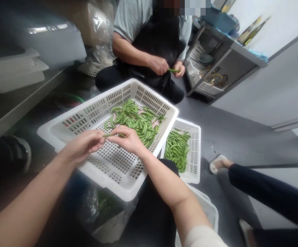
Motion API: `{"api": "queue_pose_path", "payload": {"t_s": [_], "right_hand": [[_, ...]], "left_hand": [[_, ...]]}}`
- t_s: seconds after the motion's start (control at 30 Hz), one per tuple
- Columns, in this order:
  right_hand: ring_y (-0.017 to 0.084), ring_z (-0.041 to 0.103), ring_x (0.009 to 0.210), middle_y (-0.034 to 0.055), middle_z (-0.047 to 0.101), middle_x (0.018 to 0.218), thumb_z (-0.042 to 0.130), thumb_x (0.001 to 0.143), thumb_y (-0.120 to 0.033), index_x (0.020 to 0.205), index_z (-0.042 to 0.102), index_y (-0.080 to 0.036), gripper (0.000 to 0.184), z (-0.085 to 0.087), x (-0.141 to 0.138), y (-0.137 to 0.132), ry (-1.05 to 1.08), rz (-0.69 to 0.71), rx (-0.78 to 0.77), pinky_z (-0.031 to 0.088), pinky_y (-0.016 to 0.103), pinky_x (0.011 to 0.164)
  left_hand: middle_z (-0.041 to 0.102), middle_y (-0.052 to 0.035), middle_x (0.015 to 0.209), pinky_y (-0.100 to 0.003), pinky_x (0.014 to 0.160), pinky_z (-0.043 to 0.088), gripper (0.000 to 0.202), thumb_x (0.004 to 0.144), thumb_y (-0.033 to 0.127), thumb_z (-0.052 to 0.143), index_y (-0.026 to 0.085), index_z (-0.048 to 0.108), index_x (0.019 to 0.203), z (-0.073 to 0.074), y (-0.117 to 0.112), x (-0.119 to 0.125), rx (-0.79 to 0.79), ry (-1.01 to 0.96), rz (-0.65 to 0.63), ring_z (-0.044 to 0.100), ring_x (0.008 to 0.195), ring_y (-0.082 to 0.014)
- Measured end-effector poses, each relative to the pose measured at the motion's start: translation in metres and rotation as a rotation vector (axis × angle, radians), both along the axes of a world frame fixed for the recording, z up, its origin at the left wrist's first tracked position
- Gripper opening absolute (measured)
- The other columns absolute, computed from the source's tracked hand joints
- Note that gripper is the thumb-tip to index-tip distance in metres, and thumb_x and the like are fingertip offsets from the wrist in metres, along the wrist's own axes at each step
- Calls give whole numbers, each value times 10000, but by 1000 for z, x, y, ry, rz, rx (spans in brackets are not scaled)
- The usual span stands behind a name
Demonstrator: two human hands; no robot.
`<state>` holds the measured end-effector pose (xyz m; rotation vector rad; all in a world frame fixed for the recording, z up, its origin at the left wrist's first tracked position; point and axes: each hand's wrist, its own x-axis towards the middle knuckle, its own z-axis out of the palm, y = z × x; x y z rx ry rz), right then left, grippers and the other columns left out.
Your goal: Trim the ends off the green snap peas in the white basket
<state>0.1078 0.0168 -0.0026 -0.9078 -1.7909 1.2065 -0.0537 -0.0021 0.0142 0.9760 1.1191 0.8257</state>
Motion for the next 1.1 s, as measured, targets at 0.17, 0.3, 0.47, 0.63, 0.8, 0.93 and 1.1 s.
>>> {"api": "queue_pose_path", "payload": {"t_s": [0.17,0.3,0.47,0.63,0.8,0.93,1.1], "right_hand": [[20,260,407,-82,399,532,743,665,-332,671,548,-164,258,2,-5,6,439,-278,-527,193,156,364],[-15,231,393,-79,450,601,722,679,-191,696,515,-147,212,12,4,19,708,-452,-692,141,109,331],[-14,269,390,-81,450,593,699,712,-159,683,443,-158,258,14,4,16,751,-414,-747,160,85,320],[-14,278,386,-90,439,563,760,674,-218,679,434,-162,331,12,-9,4,715,-305,-734,160,82,323],[0,215,338,-73,429,488,436,847,-635,707,507,-149,511,10,3,16,621,-82,-911,156,112,306],[9,175,289,-97,321,357,444,762,-741,599,465,-151,612,8,13,21,283,367,-1015,145,132,289],[18,350,360,-86,434,439,812,541,-474,592,480,-148,468,17,-4,1,220,254,-667,247,142,337]], "left_hand": [[426,50,422,-175,371,214,136,556,290,496,174,478,487,2,-2,2,64,60,-27,326,381,-54],[441,45,419,-200,403,280,149,561,284,435,187,459,451,6,-6,-4,94,226,-333,369,392,-75],[501,33,482,-214,468,372,200,649,347,479,190,500,527,10,-7,-11,149,371,-456,462,473,-110],[513,35,573,-219,501,402,301,754,479,461,199,497,650,2,-6,1,290,345,-215,512,559,-129],[367,55,505,-216,484,313,342,801,410,418,200,378,534,10,-6,2,511,358,-223,359,488,-91],[332,51,513,-223,465,271,344,779,402,445,197,369,515,21,-5,-5,545,321,-332,332,494,-91],[352,48,513,-216,460,274,312,761,366,480,192,412,512,14,-3,1,538,294,-47,344,500,-89]]}}
